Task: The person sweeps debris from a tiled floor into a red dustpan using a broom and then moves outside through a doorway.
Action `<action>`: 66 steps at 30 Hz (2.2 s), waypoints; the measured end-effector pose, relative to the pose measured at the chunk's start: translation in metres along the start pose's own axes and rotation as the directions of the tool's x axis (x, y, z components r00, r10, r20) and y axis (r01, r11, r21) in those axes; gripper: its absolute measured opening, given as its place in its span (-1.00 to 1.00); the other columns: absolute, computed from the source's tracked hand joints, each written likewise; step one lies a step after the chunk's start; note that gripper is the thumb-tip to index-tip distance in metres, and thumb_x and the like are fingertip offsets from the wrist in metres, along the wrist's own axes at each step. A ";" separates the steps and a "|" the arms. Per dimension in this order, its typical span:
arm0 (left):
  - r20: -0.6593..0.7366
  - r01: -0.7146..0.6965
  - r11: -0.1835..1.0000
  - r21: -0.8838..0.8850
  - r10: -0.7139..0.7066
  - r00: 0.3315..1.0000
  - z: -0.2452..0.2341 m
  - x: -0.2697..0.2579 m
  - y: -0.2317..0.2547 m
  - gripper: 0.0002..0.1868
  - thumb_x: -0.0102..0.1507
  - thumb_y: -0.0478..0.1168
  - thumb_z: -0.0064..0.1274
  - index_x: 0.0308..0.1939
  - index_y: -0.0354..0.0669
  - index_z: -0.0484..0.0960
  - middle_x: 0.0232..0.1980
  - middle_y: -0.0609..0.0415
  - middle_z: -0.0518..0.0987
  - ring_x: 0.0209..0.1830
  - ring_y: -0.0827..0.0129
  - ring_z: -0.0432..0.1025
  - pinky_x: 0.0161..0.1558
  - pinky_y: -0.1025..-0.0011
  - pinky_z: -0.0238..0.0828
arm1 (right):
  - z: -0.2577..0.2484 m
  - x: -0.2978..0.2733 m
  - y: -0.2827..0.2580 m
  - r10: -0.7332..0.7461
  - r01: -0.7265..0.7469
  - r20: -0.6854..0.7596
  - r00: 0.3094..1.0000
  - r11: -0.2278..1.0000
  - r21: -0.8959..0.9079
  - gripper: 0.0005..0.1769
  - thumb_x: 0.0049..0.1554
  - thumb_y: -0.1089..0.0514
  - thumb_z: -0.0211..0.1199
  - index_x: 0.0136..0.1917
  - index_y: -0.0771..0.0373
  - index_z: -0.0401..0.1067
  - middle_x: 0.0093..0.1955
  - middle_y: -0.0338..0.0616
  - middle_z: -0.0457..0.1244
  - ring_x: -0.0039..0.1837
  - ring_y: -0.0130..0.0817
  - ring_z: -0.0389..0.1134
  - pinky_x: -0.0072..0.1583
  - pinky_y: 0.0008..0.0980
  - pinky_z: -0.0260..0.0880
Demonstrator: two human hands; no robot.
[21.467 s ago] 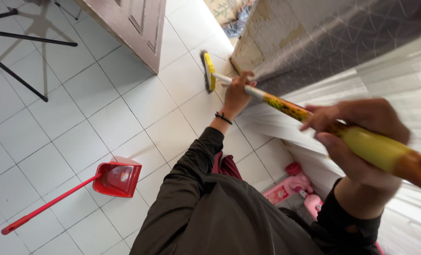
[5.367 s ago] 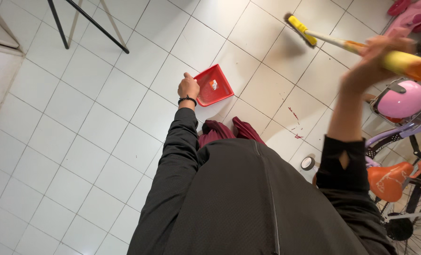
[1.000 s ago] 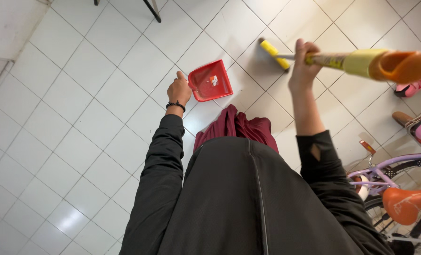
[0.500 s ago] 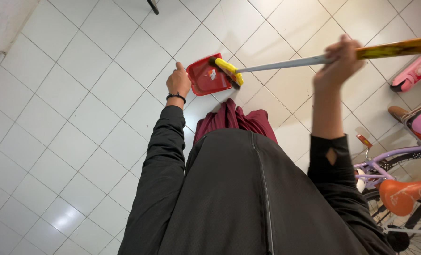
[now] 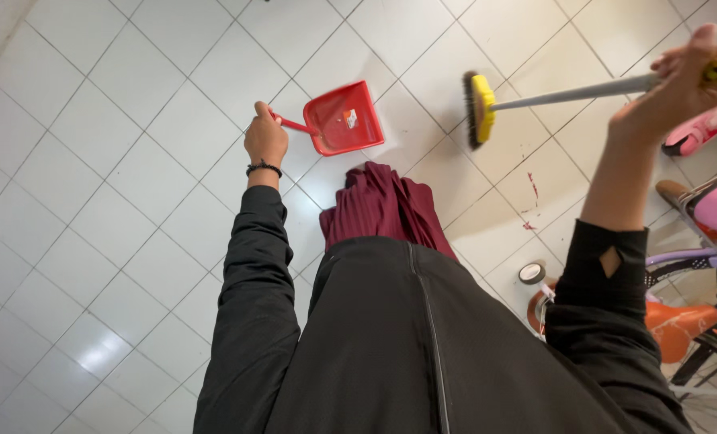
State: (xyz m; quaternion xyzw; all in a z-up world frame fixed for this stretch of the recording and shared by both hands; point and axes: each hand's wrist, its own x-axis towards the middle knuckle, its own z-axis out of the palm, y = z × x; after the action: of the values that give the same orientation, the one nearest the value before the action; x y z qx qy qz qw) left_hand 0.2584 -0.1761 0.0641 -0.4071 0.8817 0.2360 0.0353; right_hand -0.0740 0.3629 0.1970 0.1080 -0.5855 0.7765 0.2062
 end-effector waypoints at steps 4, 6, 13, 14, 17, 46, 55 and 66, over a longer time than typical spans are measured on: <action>-0.033 0.000 0.999 0.054 0.002 0.999 -0.008 -0.008 -0.015 -0.79 0.40 -0.23 -0.03 0.06 -0.15 0.34 -0.13 -0.07 0.65 -0.12 0.01 0.58 -0.19 0.08 0.49 | 0.016 -0.045 0.030 -0.046 0.032 -0.086 0.995 0.988 -0.154 -0.63 0.26 0.30 0.38 -0.33 0.18 0.33 -0.45 -0.23 0.14 -0.38 -0.43 0.14 -0.21 -0.44 0.24; -0.036 -0.008 1.000 0.027 0.009 0.999 -0.009 -0.004 -0.024 -0.80 0.38 -0.25 -0.04 0.06 -0.14 0.34 -0.12 -0.06 0.65 -0.11 0.04 0.59 -0.21 0.10 0.50 | 0.032 -0.083 0.033 -0.032 0.023 -0.045 0.998 0.984 -0.178 -0.66 0.26 0.32 0.39 -0.30 0.18 0.34 -0.39 -0.20 0.19 -0.31 -0.41 0.20 -0.13 -0.38 0.31; 0.016 -0.087 0.993 0.082 0.086 0.996 0.018 0.014 -0.061 -0.70 0.30 -0.32 -0.02 0.09 -0.20 0.30 -0.09 -0.08 0.65 -0.13 0.00 0.59 -0.17 0.09 0.51 | 0.118 -0.209 0.010 0.176 -0.176 -0.015 0.984 0.977 -0.118 -0.76 0.22 0.36 0.36 -0.16 0.22 0.32 -0.23 -0.26 0.19 -0.15 -0.47 0.20 -0.02 -0.42 0.29; 0.022 -0.079 0.995 0.061 0.078 0.997 0.019 0.020 -0.063 -0.72 0.31 -0.31 -0.02 0.07 -0.20 0.30 -0.09 -0.09 0.65 -0.12 0.00 0.59 -0.18 0.09 0.52 | 0.137 -0.223 0.005 0.196 -0.197 -0.017 0.980 0.978 -0.073 -0.77 0.18 0.37 0.37 -0.17 0.23 0.32 -0.21 -0.27 0.19 -0.14 -0.46 0.22 0.01 -0.39 0.33; 0.065 -0.080 0.996 0.049 0.077 0.995 0.025 0.017 -0.067 -0.72 0.34 -0.27 -0.02 0.07 -0.22 0.29 -0.10 -0.17 0.63 -0.13 -0.04 0.59 -0.20 0.08 0.54 | 0.181 -0.260 -0.020 0.289 -0.289 0.004 0.957 0.956 -0.053 -0.74 0.17 0.41 0.31 -0.24 0.23 0.29 -0.23 -0.28 0.16 -0.16 -0.49 0.12 -0.05 -0.45 0.15; 0.080 0.105 0.992 0.077 -0.111 0.991 -0.057 0.005 -0.167 -0.77 0.39 -0.23 -0.08 0.07 -0.23 0.31 -0.09 -0.06 0.65 -0.13 0.05 0.60 -0.20 0.15 0.53 | 0.275 -0.133 0.080 0.163 -0.227 0.353 0.921 0.963 0.147 -0.72 0.31 0.33 0.35 -0.17 0.18 0.31 -0.29 -0.29 0.14 -0.23 -0.51 0.13 -0.06 -0.42 0.19; 0.087 0.149 0.986 0.076 -0.155 0.984 -0.036 0.010 -0.169 -0.64 0.38 -0.20 -0.03 0.16 -0.23 0.23 -0.04 -0.21 0.60 -0.10 -0.04 0.58 -0.18 0.12 0.55 | 0.359 -0.276 0.042 0.515 -0.383 0.602 0.610 0.857 -0.345 -0.55 0.32 0.15 0.33 -0.34 0.17 0.22 -0.37 -0.41 0.02 -0.27 -0.57 -0.05 -0.22 -0.46 -0.06; 0.027 0.108 0.992 0.065 -0.110 0.994 -0.034 0.013 -0.165 -0.62 0.38 -0.11 -0.02 0.12 -0.27 0.26 -0.12 -0.18 0.63 -0.17 -0.03 0.59 -0.23 0.13 0.57 | 0.350 -0.261 0.018 0.347 -0.432 0.381 0.857 0.886 0.167 -0.39 0.24 0.33 0.27 -0.47 0.04 0.00 -0.53 -0.35 -0.04 -0.45 -0.46 -0.06 -0.22 -0.37 0.17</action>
State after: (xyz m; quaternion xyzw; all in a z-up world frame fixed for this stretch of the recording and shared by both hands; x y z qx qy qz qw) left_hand 0.3753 -0.2921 0.0272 -0.4495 0.8646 0.2117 0.0747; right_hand 0.1246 -0.0254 0.1771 0.1436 -0.5208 0.8381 -0.0758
